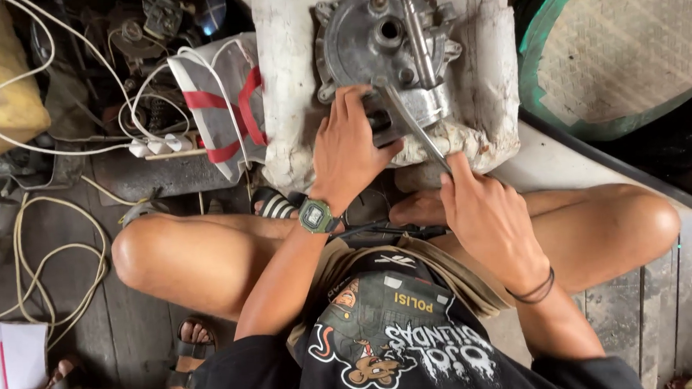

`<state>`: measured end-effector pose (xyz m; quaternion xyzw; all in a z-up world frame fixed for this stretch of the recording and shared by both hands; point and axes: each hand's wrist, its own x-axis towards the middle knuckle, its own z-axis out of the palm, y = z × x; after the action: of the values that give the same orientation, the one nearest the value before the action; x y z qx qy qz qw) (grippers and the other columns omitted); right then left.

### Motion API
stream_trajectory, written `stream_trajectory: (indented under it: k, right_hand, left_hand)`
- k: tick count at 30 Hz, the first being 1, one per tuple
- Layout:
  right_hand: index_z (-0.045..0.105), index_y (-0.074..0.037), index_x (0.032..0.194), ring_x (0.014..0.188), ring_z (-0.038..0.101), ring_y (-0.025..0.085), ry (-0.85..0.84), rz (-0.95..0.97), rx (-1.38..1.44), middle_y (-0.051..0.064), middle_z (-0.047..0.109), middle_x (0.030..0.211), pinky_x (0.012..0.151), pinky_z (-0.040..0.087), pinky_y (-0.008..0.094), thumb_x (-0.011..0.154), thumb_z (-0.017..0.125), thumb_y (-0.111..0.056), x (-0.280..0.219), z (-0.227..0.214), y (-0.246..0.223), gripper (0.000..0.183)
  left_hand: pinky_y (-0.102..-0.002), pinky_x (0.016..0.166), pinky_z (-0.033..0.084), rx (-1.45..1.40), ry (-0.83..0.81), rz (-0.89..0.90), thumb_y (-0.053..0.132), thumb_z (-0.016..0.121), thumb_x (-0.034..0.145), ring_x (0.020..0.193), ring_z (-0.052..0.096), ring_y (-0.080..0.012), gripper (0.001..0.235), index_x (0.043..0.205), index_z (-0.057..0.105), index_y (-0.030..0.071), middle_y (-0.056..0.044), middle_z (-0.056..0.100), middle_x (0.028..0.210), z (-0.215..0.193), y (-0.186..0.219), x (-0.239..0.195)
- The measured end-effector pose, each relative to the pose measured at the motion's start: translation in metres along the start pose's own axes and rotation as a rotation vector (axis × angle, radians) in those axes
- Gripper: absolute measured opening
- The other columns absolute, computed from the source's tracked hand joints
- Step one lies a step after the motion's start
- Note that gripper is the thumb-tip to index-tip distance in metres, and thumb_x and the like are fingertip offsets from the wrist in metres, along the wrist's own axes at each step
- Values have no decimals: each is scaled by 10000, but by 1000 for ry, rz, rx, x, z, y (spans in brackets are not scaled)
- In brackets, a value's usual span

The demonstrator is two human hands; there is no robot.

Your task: Cleaning residue and dirt from a motorcycle engine casing using a metal scraping tool

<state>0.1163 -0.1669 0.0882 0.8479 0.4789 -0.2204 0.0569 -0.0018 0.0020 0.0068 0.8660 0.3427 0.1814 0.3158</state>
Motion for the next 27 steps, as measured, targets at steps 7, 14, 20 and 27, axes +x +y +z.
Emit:
stream_trajectory:
  k: [7, 14, 20, 27]
  right_hand:
    - [453, -145, 1125, 658, 726, 452, 103, -58, 107, 146, 669, 686, 646, 583, 588, 1103, 339, -217, 35, -21, -31, 136]
    - [444, -166, 1150, 653, 725, 471, 61, -40, 59, 162, 667, 655, 634, 578, 573, 1083, 334, -244, 17, -20, -12, 150]
    - [436, -167, 1133, 666, 722, 493, 67, -12, 51, 202, 657, 652, 639, 585, 576, 1092, 330, -277, 30, -17, -24, 158]
    - [413, -157, 1139, 698, 708, 545, 108, -60, 62, 249, 654, 678, 660, 573, 617, 1096, 347, -265, 46, -20, -30, 135]
  left_hand:
    - [-597, 824, 571, 44, -28, -2, 214, 927, 750, 1145, 633, -476, 739, 1253, 436, -13, -219, 459, 1288, 10, -4, 0]
    - [-626, 874, 551, 3, -42, -68, 238, 921, 731, 1143, 646, -452, 774, 1273, 413, 19, -189, 449, 1322, 11, -6, 1]
    - [-660, 857, 563, 35, -59, 6, 240, 911, 788, 1145, 637, -493, 750, 1271, 408, -34, -247, 424, 1327, 18, -13, -1]
    - [-641, 811, 572, 54, -40, 17, 243, 921, 791, 1129, 644, -478, 776, 1284, 392, -38, -249, 440, 1302, 9, -9, -1]
